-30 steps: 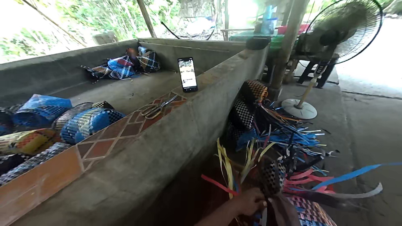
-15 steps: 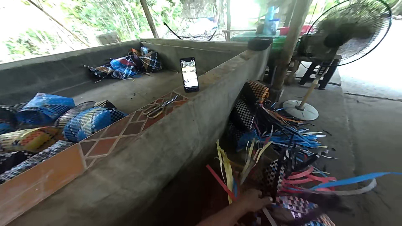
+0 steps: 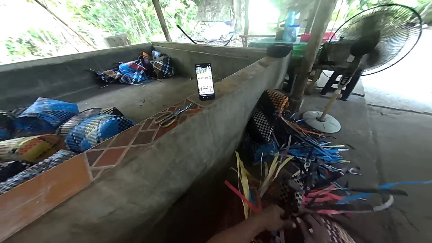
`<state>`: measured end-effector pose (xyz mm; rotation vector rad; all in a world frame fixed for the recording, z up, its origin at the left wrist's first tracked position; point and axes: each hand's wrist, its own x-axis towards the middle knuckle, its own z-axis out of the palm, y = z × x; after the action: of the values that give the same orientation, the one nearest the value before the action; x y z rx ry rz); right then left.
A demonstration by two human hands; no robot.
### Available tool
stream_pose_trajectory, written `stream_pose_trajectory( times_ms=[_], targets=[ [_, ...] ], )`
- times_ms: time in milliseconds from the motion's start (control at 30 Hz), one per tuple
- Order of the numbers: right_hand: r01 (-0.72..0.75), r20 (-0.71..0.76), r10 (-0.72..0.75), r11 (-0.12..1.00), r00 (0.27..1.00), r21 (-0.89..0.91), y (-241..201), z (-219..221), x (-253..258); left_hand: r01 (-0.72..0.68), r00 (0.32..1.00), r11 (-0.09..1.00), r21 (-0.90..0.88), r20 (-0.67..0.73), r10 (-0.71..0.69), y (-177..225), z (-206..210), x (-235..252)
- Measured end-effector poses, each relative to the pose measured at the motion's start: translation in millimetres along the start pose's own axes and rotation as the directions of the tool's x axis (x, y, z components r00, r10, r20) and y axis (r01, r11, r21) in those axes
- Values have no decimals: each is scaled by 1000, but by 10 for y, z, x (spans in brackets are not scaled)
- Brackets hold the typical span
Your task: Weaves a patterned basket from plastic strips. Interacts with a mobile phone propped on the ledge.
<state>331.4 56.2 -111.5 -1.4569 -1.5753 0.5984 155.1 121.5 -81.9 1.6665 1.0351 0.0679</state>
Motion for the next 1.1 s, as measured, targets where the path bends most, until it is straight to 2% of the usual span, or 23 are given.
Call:
stream_pose_trajectory(
  times_ms=[100, 200, 267, 333, 400, 433, 500, 533, 567, 600, 633, 667, 700, 767, 833, 867, 900, 967, 1100],
  targets=[
    [-163, 67, 158, 984, 985, 76, -52, -46, 40, 39, 999, 999, -19, -15, -39, -23, 0, 17],
    [-243, 128, 228, 963, 965, 115, -153, -65, 57, 42, 999, 999, -31, -15, -42, -53, 9, 50],
    [-249, 95, 234, 947, 968, 202, -182, -66, 44, 30, 999, 999, -14, -16, -30, -62, 15, 74],
    [-219, -44, 248, 913, 968, 344, -149, -43, 15, 9, 999, 1000, 2, -34, -9, -91, 22, 100],
    [-173, -173, 318, 812, 932, 558, -125, -7, -7, 20, 998, 1000, -7, -54, -20, -130, 29, 127],
    [-163, -166, 361, 723, 918, 672, -115, -13, -21, 26, 998, 999, -24, -55, -27, -147, 25, 137],
    [-227, -21, 390, 578, 920, 784, -124, -70, -70, 30, 998, 999, -43, -53, -32, -163, 14, 141],
    [-295, 71, 383, 567, 921, 769, -132, -96, -90, 35, 998, 998, -48, -51, -37, -156, 9, 137],
    [-357, 150, 364, 609, 919, 708, -149, -114, -96, 32, 998, 998, -53, -49, -35, -152, 9, 138],
    [-381, 200, 329, 709, 923, 593, -173, -122, -90, 20, 998, 998, -54, -53, -23, -154, 15, 139],
    [-346, 222, 276, 846, 935, 406, -226, -133, -70, 1, 998, 998, -56, -60, -5, -153, 23, 133],
    [-222, 210, 181, 957, 961, 189, -285, -134, -38, -17, 998, 998, -53, -65, 14, -134, 24, 114],
    [-25, 178, 25, 1000, 984, -5, -322, -118, 0, -38, 997, 999, -38, -69, 35, -110, 22, 90],
    [313, 84, -302, 918, 950, -242, -279, -25, 111, -77, 994, 997, -28, -80, 75, -91, 25, 66],
    [422, 30, -441, 834, 897, -355, -168, 44, 235, -79, 995, 997, -20, -68, 77, -102, 17, 73],
    [402, 51, -418, 823, 907, -402, -135, 41, 267, -63, 996, 998, -22, -59, 61, -107, 10, 74],
    [332, 106, -319, 839, 942, -431, -153, 2, 265, -44, 997, 999, -29, -58, 42, -114, 8, 73],
    [135, 227, -28, 871, 974, -472, -234, -91, 235, -11, 998, 999, -30, -65, 9, -121, -2, 70],
    [-109, 171, 231, 842, 958, -529, -266, -118, 161, -9, 998, 1000, -6, -61, 9, -136, 10, 109]
  ],
)
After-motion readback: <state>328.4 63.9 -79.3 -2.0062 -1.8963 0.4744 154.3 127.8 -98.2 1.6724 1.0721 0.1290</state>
